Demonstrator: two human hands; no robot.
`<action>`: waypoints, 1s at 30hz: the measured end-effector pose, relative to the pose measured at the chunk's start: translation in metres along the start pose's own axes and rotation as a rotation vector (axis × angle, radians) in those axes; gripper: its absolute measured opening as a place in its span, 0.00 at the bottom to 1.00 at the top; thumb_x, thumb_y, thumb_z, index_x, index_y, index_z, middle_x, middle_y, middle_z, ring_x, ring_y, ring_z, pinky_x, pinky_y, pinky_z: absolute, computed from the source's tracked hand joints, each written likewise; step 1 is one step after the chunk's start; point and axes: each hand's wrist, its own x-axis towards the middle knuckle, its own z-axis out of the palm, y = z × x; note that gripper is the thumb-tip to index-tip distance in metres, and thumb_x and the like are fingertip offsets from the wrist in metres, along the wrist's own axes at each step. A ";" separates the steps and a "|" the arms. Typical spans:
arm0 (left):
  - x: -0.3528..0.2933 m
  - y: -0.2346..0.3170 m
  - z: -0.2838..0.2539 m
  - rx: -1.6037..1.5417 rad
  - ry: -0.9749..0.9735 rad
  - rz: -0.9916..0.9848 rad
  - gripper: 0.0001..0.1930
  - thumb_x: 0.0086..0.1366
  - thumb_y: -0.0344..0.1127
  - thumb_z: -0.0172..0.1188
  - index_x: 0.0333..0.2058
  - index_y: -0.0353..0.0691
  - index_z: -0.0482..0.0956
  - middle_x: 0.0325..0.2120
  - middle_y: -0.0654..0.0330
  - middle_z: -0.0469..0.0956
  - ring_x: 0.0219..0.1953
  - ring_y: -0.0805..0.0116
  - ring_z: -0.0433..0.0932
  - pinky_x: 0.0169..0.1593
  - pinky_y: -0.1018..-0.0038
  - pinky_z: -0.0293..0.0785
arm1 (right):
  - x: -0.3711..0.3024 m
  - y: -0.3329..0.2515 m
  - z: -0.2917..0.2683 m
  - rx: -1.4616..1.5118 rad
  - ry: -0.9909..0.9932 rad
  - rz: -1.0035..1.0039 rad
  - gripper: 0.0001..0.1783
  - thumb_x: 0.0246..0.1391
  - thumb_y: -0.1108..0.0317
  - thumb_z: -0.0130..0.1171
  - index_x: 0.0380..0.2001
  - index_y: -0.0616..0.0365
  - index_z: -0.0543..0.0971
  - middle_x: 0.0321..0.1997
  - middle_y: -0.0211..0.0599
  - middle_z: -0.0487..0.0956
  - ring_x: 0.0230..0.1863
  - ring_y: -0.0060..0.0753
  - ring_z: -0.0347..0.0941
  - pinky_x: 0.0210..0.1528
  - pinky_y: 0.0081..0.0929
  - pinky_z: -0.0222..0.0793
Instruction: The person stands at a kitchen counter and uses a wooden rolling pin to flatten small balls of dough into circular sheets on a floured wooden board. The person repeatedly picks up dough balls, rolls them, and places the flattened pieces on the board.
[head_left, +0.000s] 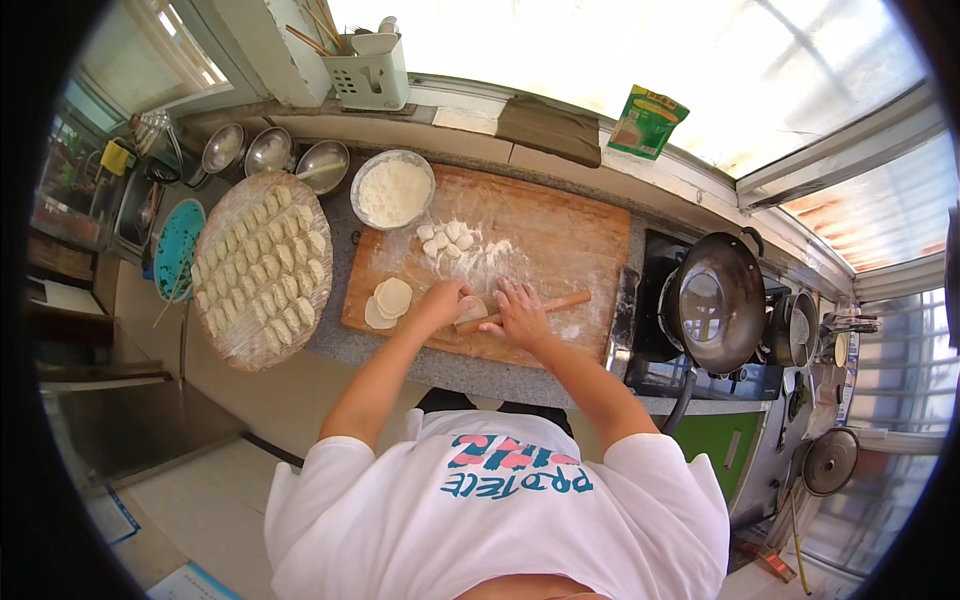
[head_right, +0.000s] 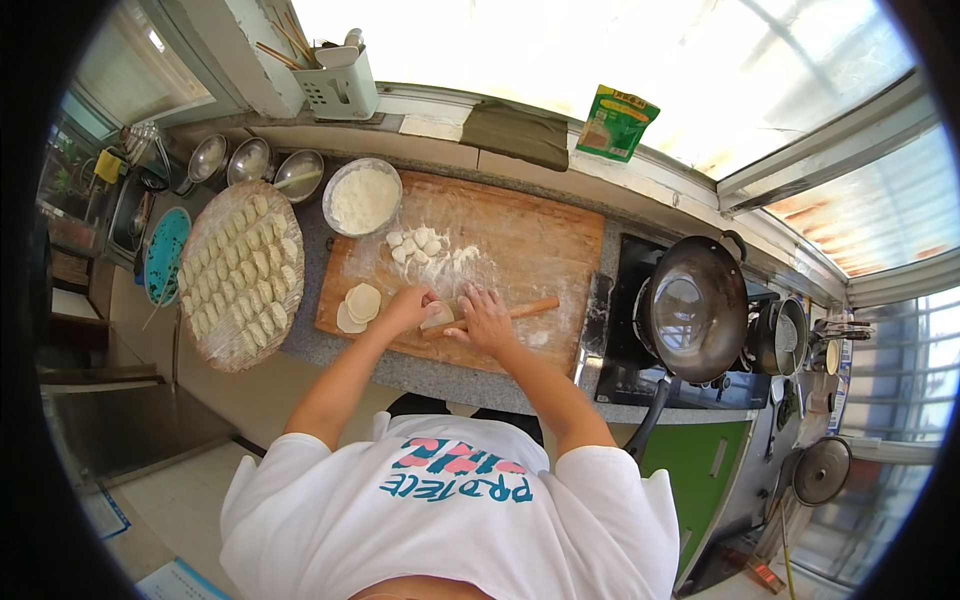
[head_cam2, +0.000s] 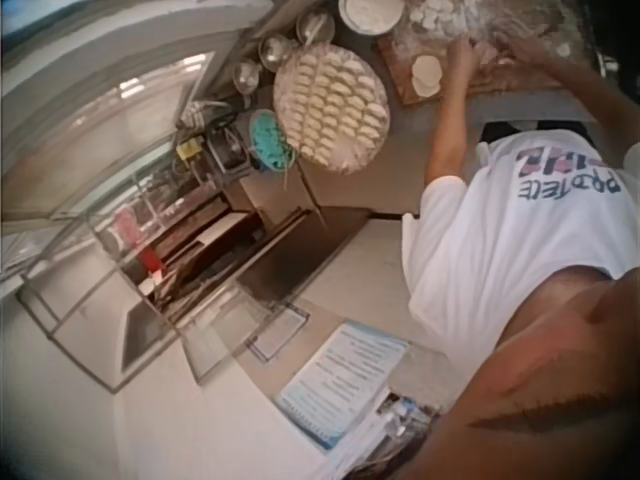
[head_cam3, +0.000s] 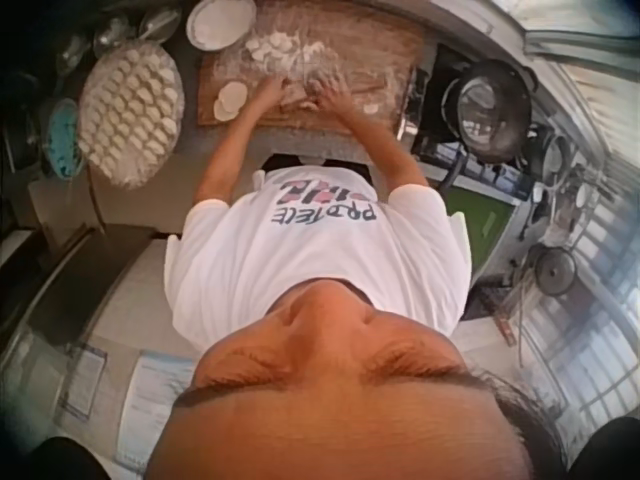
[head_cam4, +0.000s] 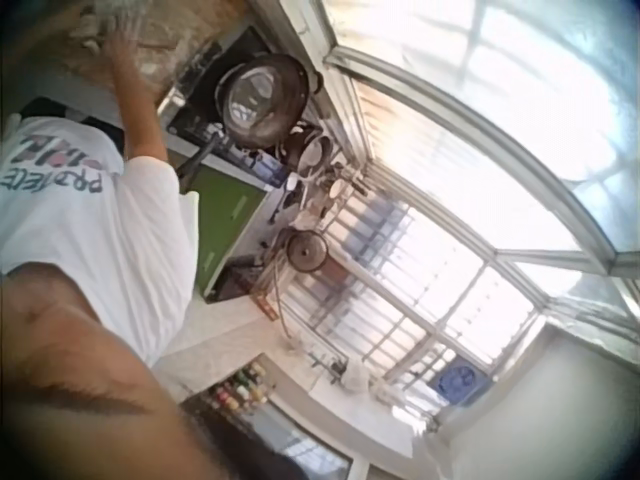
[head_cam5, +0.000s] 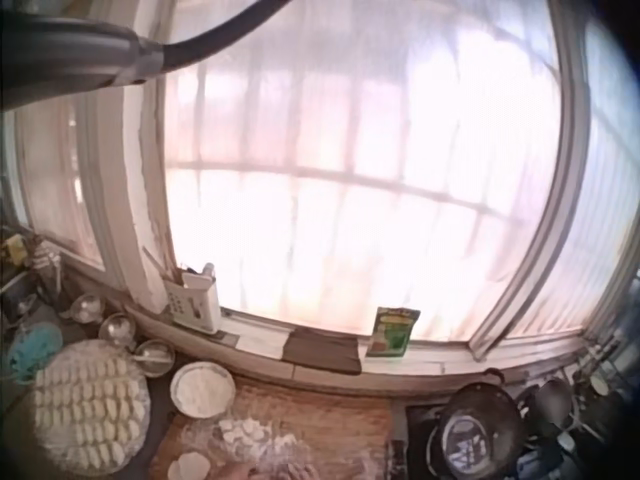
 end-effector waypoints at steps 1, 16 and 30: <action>-0.007 -0.002 0.008 -0.004 0.039 -0.008 0.10 0.62 0.33 0.64 0.40 0.38 0.85 0.38 0.49 0.85 0.42 0.48 0.83 0.46 0.59 0.78 | -0.012 -0.001 0.001 0.001 -0.036 -0.043 0.32 0.54 0.41 0.63 0.50 0.56 0.77 0.67 0.49 0.70 0.64 0.51 0.68 0.65 0.51 0.61; -0.006 0.012 0.008 0.042 -0.037 0.164 0.09 0.58 0.36 0.64 0.35 0.41 0.87 0.33 0.49 0.84 0.40 0.47 0.82 0.45 0.56 0.77 | 0.016 -0.005 -0.008 0.002 -0.058 0.036 0.41 0.53 0.32 0.59 0.50 0.63 0.76 0.70 0.51 0.67 0.68 0.55 0.64 0.71 0.56 0.54; -0.028 -0.042 0.008 -0.714 0.197 -0.132 0.07 0.68 0.27 0.61 0.43 0.33 0.80 0.32 0.60 0.85 0.35 0.76 0.80 0.40 0.76 0.75 | -0.035 -0.030 -0.010 0.093 -0.034 0.069 0.22 0.47 0.57 0.71 0.44 0.51 0.78 0.58 0.37 0.75 0.60 0.48 0.71 0.61 0.49 0.66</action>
